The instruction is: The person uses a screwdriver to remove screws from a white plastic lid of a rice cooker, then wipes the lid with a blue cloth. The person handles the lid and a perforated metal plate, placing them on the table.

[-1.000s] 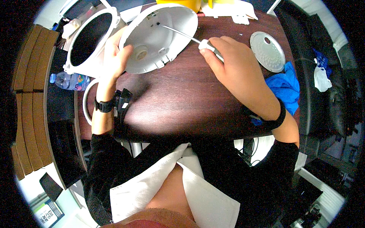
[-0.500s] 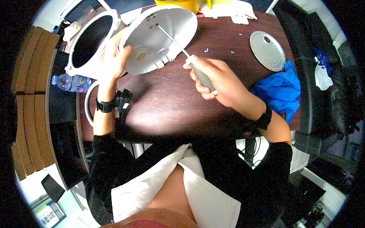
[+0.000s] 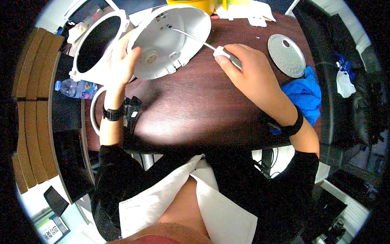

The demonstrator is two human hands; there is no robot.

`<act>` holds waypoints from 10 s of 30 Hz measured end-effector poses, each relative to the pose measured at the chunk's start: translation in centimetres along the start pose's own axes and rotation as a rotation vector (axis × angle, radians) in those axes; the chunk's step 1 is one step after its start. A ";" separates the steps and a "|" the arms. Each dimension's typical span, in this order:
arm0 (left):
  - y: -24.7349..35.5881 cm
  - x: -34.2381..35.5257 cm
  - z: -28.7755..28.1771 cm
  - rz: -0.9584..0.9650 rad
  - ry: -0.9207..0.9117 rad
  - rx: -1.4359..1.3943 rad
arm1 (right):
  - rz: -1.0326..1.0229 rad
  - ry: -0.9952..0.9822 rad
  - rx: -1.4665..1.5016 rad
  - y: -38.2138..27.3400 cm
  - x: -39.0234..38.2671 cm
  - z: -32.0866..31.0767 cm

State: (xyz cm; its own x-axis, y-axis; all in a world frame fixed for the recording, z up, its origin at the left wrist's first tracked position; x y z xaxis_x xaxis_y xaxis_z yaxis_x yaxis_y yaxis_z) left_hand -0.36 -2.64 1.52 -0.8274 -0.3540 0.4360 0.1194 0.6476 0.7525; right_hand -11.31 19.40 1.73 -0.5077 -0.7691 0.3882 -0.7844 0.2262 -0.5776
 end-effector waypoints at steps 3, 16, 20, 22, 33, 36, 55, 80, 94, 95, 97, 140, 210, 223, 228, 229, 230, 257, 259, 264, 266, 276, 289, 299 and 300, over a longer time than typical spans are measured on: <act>-0.3 0.0 -0.1 0.007 0.010 0.008 | -0.015 -0.012 -0.017 -0.4 0.4 0.1; -0.3 0.0 0.2 -0.019 0.007 -0.015 | -0.116 0.018 -0.317 -2.0 0.5 -0.7; 0.2 0.0 0.3 0.012 0.018 -0.017 | -0.138 0.038 -0.336 -2.2 0.3 -1.1; 0.2 -0.1 0.3 0.014 0.012 -0.027 | -0.161 0.046 -0.340 -2.4 0.3 -1.2; -0.3 0.1 0.1 0.015 0.023 -0.039 | -0.173 0.036 -0.325 -2.8 0.2 -1.3; -0.2 -0.1 0.1 0.003 0.023 -0.018 | -0.185 0.055 -0.343 -2.6 0.2 -1.1; 0.0 0.1 -0.1 0.021 0.020 0.004 | -0.161 0.033 -0.327 -2.7 0.5 -0.9; 1.0 -0.3 -0.1 0.062 0.052 0.092 | 0.705 -0.366 1.246 1.9 -3.5 9.0; 0.4 -0.2 -0.6 -0.075 0.115 0.221 | -0.024 0.076 0.203 2.4 -0.9 1.7; 0.4 -0.3 -0.9 -0.100 0.146 0.266 | -0.039 0.102 0.156 1.7 -0.9 0.8; -0.5 -0.4 -1.1 -0.131 0.138 0.281 | -0.069 0.107 0.079 1.1 -0.6 0.1; 0.4 0.0 -0.3 0.010 0.056 0.222 | 0.508 -0.405 0.893 4.7 0.2 5.7; -2.1 -0.2 -1.6 -0.128 0.127 0.282 | -0.274 -0.030 -0.245 0.8 5.1 -1.4; -1.9 0.0 -1.4 -0.135 0.119 0.265 | -0.334 0.062 -0.271 0.2 4.8 -1.7; -1.6 0.1 -1.3 -0.112 0.113 0.237 | -0.313 0.051 -0.294 0.0 4.7 -1.8; -1.5 0.1 -1.3 -0.106 0.114 0.244 | -0.310 0.048 -0.299 0.1 4.7 -1.8; -1.5 0.0 -1.4 -0.103 0.129 0.261 | -0.308 0.044 -0.303 0.1 4.7 -1.7; 1.0 0.1 0.1 0.016 0.064 0.169 | -0.372 0.013 -0.185 0.2 4.8 -1.7; 1.1 0.1 0.0 0.015 0.054 0.159 | -0.376 0.015 -0.156 0.2 5.0 -1.7; 1.2 0.3 0.1 0.030 0.045 0.168 | -0.335 -0.038 -0.067 1.4 5.4 -1.0; 1.1 0.2 0.1 0.033 0.059 0.170 | -0.272 -0.077 -0.010 1.9 5.5 -0.7; 1.2 0.3 -0.2 0.011 0.070 0.202 | -0.020 -0.328 0.058 4.2 5.8 1.4; -0.9 0.1 -0.6 -0.067 0.066 0.259 | 0.068 -0.411 0.278 4.7 5.4 2.6; -2.6 -0.5 -1.7 -0.083 0.161 0.355 | -0.152 -0.208 0.070 4.0 5.8 -1.4; -2.7 -0.2 -1.6 -0.097 0.135 0.300 | -0.121 -0.213 0.076 4.2 5.9 -1.9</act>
State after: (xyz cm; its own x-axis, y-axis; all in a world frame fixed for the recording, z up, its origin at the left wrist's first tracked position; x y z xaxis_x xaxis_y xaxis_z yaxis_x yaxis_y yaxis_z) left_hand 0.42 -5.37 0.23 -0.7445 -0.4967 0.4461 -0.1397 0.7693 0.6234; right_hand -18.29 17.00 2.94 -0.3188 -0.8984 0.3022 -0.8016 0.0854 -0.5918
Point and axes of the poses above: each hand's wrist, its own x-axis towards the middle knuckle, its own z-axis out of the palm, y = z × x, the point moved 9 cm from there along x, towards the middle knuckle
